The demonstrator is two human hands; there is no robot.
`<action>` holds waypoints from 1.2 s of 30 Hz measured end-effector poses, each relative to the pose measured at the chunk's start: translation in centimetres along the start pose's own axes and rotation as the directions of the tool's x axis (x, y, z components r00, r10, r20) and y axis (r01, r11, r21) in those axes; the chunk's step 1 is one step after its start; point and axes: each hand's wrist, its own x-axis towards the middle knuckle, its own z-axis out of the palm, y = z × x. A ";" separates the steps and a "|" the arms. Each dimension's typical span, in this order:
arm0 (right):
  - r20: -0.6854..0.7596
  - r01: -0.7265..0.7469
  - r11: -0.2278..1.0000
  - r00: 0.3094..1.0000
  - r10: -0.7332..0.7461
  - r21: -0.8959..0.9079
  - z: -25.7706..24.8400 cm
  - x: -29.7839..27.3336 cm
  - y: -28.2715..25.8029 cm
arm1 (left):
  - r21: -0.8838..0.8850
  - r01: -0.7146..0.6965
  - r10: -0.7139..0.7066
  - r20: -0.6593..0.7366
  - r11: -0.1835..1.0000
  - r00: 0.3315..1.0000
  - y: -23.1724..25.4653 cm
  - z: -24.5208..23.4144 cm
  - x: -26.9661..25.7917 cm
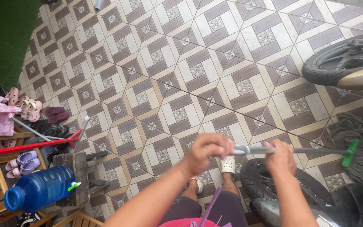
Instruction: The person mops the tiled floor using a mop with a grey head, moving the mop back and forth across the surface. The person also picks up a water bottle from a shelf and places it on the floor near a motorcycle.
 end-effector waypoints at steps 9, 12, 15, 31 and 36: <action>-0.016 0.296 0.945 0.955 -0.296 0.142 -2.4 -3.1 -16.1 | 0.125 -0.283 0.290 -0.042 0.951 0.956 14.3 -3.8 -4.7; 0.005 0.235 0.968 0.972 -0.237 0.087 -3.0 -2.0 -12.8 | 0.144 -0.244 0.246 0.002 0.959 0.969 12.0 -3.1 -2.4; -0.043 0.168 0.985 0.985 -0.167 0.026 -3.2 0.4 -5.9 | 0.117 -0.145 0.140 0.045 0.983 0.989 6.5 -1.3 1.1; -0.073 0.535 0.804 0.841 -0.536 0.260 -1.4 -4.1 -22.1 | 0.265 -0.334 0.368 -0.087 0.905 0.926 20.4 -4.7 -8.9; 0.100 0.407 0.897 0.899 -0.427 0.174 -2.4 -5.8 -25.1 | 0.176 -0.411 0.426 -0.059 0.894 0.903 21.5 -6.5 -9.3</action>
